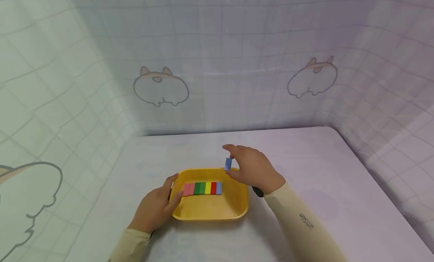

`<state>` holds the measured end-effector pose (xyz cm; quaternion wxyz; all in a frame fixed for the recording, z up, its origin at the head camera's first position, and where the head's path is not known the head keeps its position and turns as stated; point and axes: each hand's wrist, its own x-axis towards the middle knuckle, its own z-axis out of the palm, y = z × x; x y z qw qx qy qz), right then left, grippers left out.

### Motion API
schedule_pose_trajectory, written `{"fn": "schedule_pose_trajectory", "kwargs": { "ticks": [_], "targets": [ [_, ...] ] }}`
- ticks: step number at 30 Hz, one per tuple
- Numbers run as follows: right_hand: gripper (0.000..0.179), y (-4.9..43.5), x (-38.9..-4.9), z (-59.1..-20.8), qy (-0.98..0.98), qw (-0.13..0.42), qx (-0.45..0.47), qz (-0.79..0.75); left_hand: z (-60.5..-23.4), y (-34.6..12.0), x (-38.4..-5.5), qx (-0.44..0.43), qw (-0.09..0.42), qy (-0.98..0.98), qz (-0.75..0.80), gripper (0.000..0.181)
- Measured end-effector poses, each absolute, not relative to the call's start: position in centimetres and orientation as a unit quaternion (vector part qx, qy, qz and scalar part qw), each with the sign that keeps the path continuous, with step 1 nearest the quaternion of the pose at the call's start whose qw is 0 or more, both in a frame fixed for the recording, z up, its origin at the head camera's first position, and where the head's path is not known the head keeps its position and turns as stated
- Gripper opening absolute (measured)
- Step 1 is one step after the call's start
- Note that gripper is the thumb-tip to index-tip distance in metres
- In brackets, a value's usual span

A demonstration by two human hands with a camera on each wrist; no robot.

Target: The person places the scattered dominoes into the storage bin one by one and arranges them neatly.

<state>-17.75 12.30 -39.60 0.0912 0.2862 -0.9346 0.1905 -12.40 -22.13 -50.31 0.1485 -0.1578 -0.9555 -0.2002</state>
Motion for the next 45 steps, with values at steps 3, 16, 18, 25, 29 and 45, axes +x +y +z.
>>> {"fn": "schedule_pose_trajectory", "kwargs": {
  "ticks": [3, 16, 18, 25, 29, 45],
  "targets": [
    [0.064, 10.8, -18.1, -39.5, -0.931, 0.087, 0.295, 0.196, -50.3, -22.0, -12.4, -0.153, 0.145, -0.957, -0.198, 0.061],
    [0.053, 7.0, -18.4, -41.3, -0.921, 0.028, 0.326, 0.210, -49.6, -21.6, -12.2, -0.143, 0.129, -0.962, -0.192, 0.062],
    [0.051, 6.9, -18.5, -41.6, -0.920, 0.021, 0.330, 0.212, -49.5, -21.6, -12.3, -0.146, 0.135, -0.961, -0.191, 0.062],
    [0.049, 6.8, -18.7, -42.4, -0.928, -0.001, 0.318, 0.196, -49.4, -21.4, -12.3, -0.150, 0.139, -0.961, -0.187, 0.062],
    [0.048, 7.1, -18.9, -42.8, -0.932, -0.002, 0.315, 0.181, -49.2, -21.1, -12.2, -0.145, 0.132, -0.963, -0.185, 0.063],
    [0.029, 7.3, -18.1, -43.7, -0.952, 0.008, 0.290, 0.103, -49.5, -21.2, -12.4, -0.155, 0.151, -0.959, -0.183, 0.062]
  ]
}}
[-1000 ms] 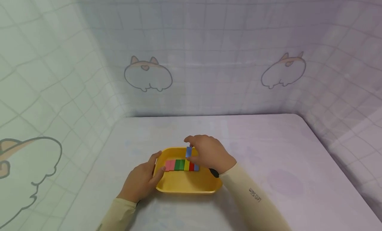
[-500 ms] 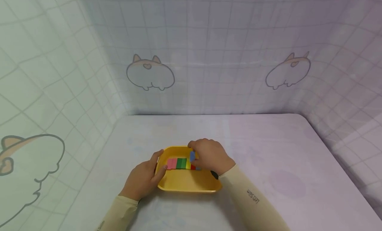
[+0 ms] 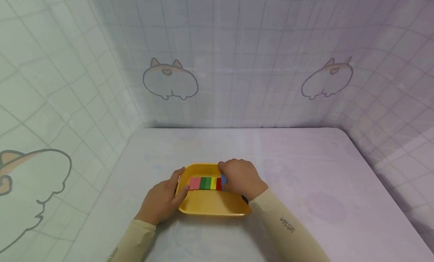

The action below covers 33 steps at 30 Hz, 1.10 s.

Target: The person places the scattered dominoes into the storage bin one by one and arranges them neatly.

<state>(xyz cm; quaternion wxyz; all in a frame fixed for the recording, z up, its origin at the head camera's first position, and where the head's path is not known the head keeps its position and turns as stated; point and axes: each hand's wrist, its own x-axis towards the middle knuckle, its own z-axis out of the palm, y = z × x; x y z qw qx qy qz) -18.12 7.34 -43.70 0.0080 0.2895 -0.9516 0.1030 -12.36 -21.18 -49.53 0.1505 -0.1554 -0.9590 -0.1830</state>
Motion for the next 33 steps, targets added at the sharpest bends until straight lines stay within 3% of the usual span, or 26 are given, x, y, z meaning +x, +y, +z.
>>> {"fn": "schedule_pose_trajectory", "kwargs": {
  "ticks": [6, 18, 33],
  "targets": [
    [0.034, 7.2, -17.9, -44.3, -0.963, -0.004, 0.263, 0.053, -49.4, -21.3, -12.2, -0.155, 0.143, -0.960, -0.182, 0.065],
    [0.025, 7.2, -16.7, -44.2, -0.970, -0.018, 0.240, 0.034, -49.8, -21.4, -11.8, -0.146, 0.121, -0.965, -0.181, 0.065],
    [0.025, 7.0, -16.9, -44.9, -0.971, -0.033, 0.234, 0.042, -50.0, -21.5, -11.9, -0.147, 0.130, -0.962, -0.188, 0.063]
  ]
}}
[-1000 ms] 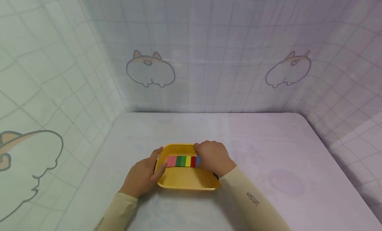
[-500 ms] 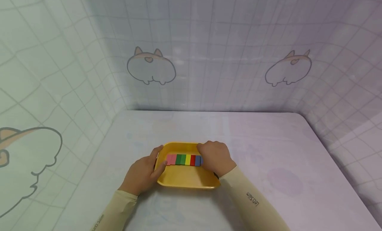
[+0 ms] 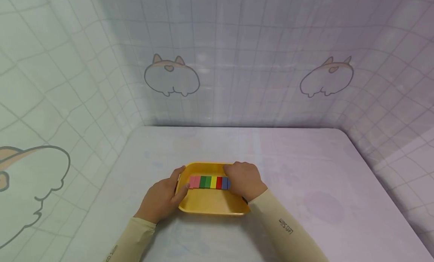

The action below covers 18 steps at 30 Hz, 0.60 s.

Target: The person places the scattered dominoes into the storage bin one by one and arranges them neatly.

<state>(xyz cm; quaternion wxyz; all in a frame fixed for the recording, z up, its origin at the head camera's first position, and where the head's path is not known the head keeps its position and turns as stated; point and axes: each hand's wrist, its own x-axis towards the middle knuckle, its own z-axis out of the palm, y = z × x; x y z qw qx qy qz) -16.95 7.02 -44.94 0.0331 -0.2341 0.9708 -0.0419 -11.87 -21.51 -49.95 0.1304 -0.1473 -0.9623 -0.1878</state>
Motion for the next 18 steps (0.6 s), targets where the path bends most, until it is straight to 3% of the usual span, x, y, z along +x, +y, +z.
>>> {"fn": "schedule_pose_trajectory", "kwargs": {
  "ticks": [10, 18],
  "targets": [
    [0.038, 6.96, -16.80, -44.94, 0.969, 0.038, -0.238, -0.050, -50.16, -21.71, -11.83, -0.150, 0.132, -0.960, -0.194, 0.065],
    [0.039, 6.90, -16.65, -44.86, 0.969, 0.039, -0.237, -0.057, -50.19, -21.92, -11.77, -0.151, 0.131, -0.961, -0.193, 0.065]
  ]
}}
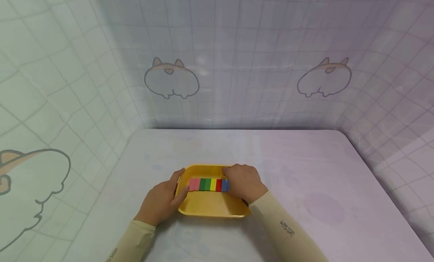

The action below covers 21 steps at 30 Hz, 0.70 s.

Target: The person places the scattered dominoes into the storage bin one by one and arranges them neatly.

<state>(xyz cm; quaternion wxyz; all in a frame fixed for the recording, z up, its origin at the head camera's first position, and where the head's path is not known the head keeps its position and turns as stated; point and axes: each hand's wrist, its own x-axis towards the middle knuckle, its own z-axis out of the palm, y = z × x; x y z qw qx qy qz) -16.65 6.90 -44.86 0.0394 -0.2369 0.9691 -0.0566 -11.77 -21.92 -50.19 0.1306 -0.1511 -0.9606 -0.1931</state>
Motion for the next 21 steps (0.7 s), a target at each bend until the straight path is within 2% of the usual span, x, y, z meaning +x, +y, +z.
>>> {"fn": "schedule_pose_trajectory", "kwargs": {
  "ticks": [6, 13, 21],
  "targets": [
    [0.043, 6.9, -16.7, -44.5, 0.968, 0.014, -0.241, -0.066, -50.1, -22.1, -11.9, -0.152, 0.138, -0.960, -0.190, 0.065],
    [0.040, 6.2, -16.3, -44.2, 0.966, 0.014, -0.245, -0.084, -50.4, -23.0, -11.7, -0.141, 0.123, -0.964, -0.188, 0.069],
    [0.043, 6.2, -15.6, -42.9, 0.963, -0.018, -0.256, -0.085, -50.7, -24.2, -11.2, -0.140, 0.139, -0.961, -0.194, 0.072]
  ]
}}
